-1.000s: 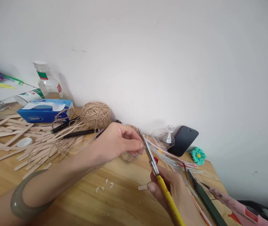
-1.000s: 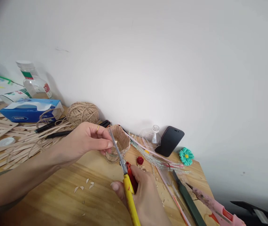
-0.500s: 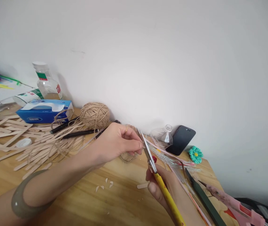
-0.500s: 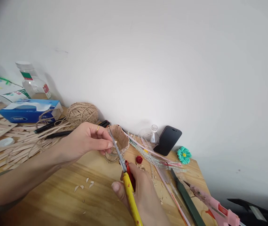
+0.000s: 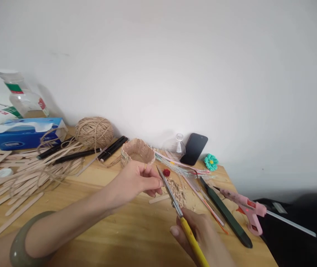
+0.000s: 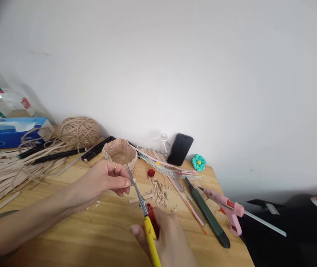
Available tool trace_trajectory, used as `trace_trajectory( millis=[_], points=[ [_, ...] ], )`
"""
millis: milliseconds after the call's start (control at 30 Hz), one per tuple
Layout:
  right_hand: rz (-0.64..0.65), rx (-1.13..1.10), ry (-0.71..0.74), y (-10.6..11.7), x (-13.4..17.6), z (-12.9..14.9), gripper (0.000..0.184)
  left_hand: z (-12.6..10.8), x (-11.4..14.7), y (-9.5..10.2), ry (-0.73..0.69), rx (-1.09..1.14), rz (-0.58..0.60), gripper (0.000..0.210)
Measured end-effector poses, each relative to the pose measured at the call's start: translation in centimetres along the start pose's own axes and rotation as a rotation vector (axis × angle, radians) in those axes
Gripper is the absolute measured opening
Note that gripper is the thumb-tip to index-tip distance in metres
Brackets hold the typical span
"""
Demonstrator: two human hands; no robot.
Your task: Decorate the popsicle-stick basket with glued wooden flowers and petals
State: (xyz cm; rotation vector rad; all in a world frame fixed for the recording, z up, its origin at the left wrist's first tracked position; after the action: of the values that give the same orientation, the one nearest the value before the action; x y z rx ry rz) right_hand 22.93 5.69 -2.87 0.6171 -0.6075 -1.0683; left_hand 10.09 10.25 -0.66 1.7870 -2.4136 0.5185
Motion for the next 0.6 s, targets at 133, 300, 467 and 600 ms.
trace_trajectory(
  millis=[133,300,467,600],
  points=[
    [0.076,-0.04,-0.154,-0.9,2.5,-2.1,0.041,3.0,-0.3,-1.9,0.096,0.005,0.044,0.01],
    [-0.021,0.117,-0.304,0.7,4.5,-5.7,0.039,5.6,0.0,-2.4,0.188,-0.015,0.077,0.009],
    [-0.1,0.485,-0.273,2.3,3.7,-8.2,0.019,6.3,1.0,-1.3,0.214,-0.006,0.036,0.012],
    [-0.117,0.64,-0.057,2.2,2.6,-7.4,0.016,6.3,2.1,-0.1,0.225,0.007,-0.008,0.01]
  ],
)
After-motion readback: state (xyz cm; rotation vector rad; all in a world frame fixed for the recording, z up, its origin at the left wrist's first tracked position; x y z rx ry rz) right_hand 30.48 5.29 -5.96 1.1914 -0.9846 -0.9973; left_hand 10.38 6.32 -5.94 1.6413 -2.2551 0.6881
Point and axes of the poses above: each hand's wrist, its own x-axis away from the middle knuckle, its own y-axis out of the back of the hand, z = x × y, the point moved 10 cm from there along -x, towards the middle knuckle, and after that the axes turned 1 degree about y, right-handed, at the moved point
